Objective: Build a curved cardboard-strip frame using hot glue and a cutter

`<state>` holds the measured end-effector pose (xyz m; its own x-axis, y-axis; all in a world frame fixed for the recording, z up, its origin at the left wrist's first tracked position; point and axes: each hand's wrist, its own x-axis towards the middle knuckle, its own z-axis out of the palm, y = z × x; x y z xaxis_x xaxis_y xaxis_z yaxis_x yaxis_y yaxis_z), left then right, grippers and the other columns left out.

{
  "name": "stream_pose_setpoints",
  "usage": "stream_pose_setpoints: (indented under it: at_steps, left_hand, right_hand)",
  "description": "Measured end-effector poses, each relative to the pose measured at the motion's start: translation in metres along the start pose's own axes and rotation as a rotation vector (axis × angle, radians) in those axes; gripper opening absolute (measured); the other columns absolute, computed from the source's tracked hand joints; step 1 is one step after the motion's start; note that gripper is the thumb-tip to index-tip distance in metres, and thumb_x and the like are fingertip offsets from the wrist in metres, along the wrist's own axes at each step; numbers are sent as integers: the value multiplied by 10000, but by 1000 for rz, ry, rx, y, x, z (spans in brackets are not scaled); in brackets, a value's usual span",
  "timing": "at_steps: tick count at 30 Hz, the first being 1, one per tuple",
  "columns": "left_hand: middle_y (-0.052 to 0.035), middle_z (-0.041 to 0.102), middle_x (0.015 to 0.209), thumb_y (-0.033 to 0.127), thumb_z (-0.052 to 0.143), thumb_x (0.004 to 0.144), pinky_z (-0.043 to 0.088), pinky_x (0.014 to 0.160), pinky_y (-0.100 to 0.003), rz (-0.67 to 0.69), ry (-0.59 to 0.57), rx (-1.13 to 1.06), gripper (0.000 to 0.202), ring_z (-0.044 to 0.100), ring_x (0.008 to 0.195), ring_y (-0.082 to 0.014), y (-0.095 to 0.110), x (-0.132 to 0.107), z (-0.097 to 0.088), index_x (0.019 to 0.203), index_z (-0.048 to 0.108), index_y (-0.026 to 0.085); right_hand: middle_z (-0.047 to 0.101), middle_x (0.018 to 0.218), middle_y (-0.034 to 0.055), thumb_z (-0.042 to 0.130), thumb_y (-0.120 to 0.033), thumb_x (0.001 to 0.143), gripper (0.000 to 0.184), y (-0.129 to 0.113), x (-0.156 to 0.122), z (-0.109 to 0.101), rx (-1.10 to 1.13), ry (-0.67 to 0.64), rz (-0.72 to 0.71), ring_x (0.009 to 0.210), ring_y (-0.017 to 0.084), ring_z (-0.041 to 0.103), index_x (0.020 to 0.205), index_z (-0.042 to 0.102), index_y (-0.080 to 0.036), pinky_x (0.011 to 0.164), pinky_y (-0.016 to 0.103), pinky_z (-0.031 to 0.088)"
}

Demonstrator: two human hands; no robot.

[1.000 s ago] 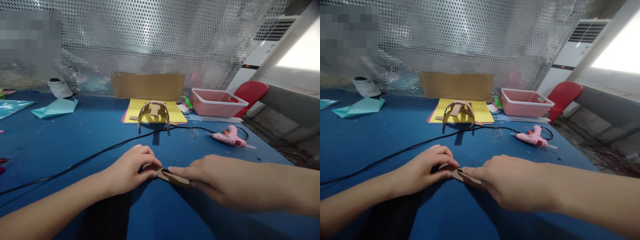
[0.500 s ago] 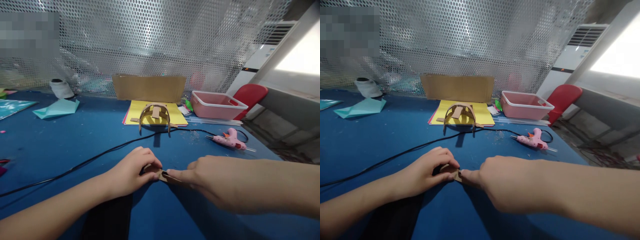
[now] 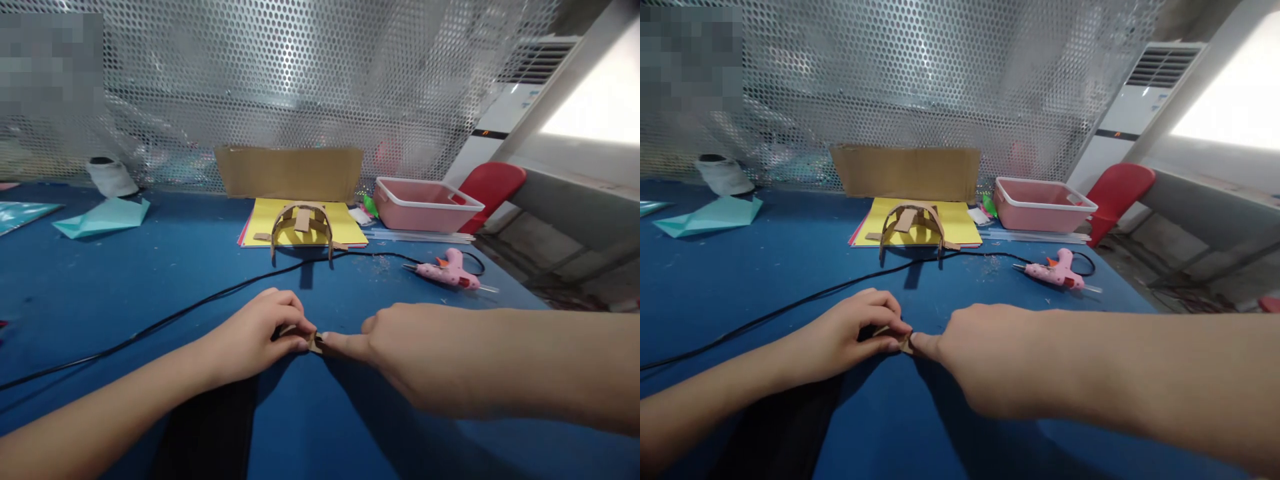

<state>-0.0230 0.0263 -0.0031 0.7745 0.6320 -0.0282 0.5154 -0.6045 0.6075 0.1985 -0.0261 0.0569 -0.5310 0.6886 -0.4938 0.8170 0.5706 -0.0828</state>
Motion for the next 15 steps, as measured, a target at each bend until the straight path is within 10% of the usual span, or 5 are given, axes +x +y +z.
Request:
stream_pose_setpoints:
  at_steps: [15]
  left_hand:
    - [-32, 623, 926, 253, 654, 849, 442, 839, -305, 7, -8, -26, 126, 564, 932, -188, -3, 2, 0, 935, 744, 230]
  right_hand:
    - [552, 620, -29, 511, -50, 709, 851, -2, -3, -20, -113, -146, -34, 387, 91, 347, 1428, 320, -462, 388, 209, 185]
